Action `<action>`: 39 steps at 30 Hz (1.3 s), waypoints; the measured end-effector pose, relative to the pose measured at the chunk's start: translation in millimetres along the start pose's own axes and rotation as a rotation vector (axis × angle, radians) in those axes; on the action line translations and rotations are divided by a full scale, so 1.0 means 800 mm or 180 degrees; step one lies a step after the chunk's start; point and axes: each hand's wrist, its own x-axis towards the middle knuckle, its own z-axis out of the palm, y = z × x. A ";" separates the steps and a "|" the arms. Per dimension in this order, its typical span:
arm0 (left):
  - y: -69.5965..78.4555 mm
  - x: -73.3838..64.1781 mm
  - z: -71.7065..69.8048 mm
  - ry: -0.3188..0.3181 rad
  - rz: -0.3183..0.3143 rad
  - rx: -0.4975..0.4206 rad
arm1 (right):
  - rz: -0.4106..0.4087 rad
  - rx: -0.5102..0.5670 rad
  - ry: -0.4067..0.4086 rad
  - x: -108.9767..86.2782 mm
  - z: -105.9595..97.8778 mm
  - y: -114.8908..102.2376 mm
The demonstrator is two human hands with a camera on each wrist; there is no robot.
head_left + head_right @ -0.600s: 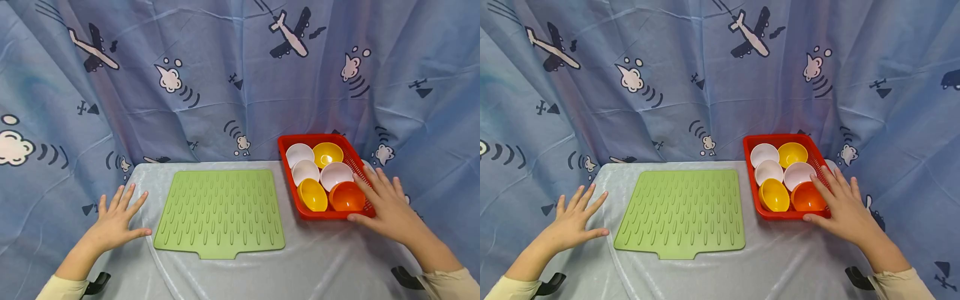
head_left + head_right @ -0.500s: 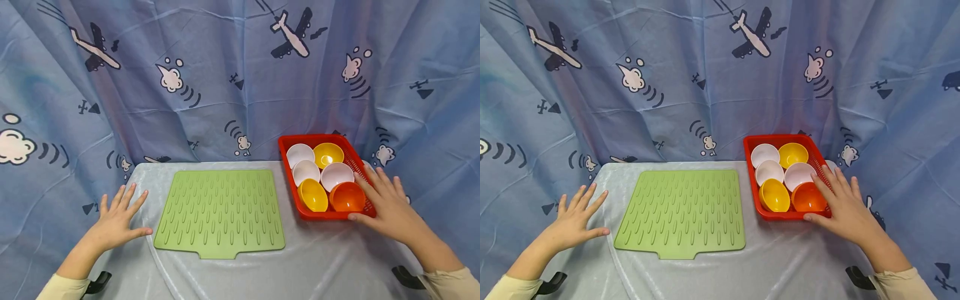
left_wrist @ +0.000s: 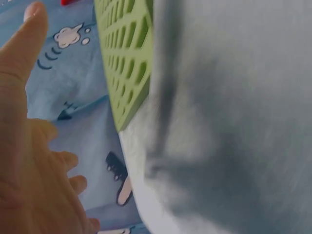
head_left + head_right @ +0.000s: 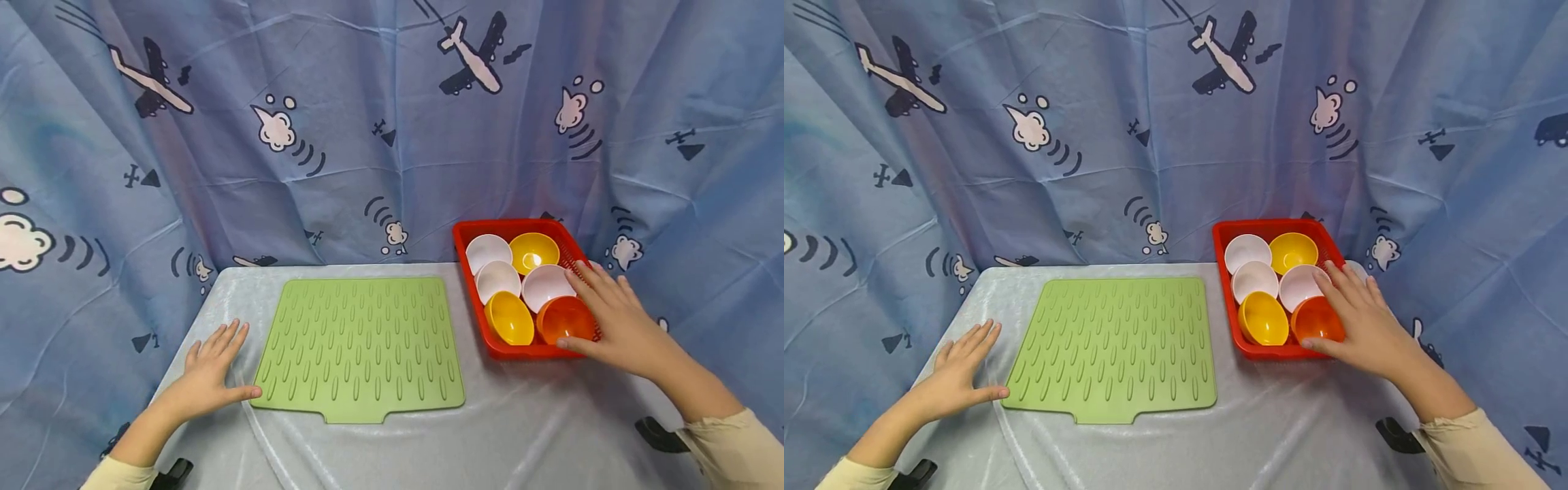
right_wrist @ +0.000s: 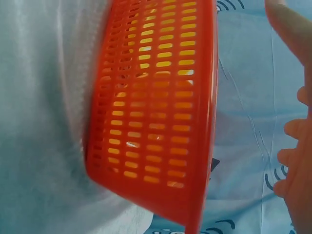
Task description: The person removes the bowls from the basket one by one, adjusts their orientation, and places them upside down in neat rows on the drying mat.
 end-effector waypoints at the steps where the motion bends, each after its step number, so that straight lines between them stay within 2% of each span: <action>1: 0.002 -0.001 0.004 -0.0012 -0.0008 -0.0043 | 0.0008 0.0035 -0.0038 0.003 0.000 -0.002; 12: 0.008 -0.003 0.032 0.0000 -0.0101 -0.0532 | 0.0096 0.0439 -0.0548 0.043 0.005 -0.007; 21: 0.006 -0.003 0.053 -0.0122 -0.0226 -0.0676 | 0.0219 0.0642 -0.1008 0.067 0.010 -0.015; 29: 0.008 -0.004 0.057 -0.0046 -0.0251 -0.0667 | 0.0166 0.0624 -0.1210 0.079 0.024 -0.019; 35: 0.009 -0.002 0.058 -0.0028 -0.0323 -0.0629 | 0.0115 0.0580 -0.1234 0.083 0.034 -0.018; 39: 0.011 0.000 0.057 -0.0047 -0.0310 -0.0685 | 0.0228 0.0569 -0.1301 0.084 0.039 -0.018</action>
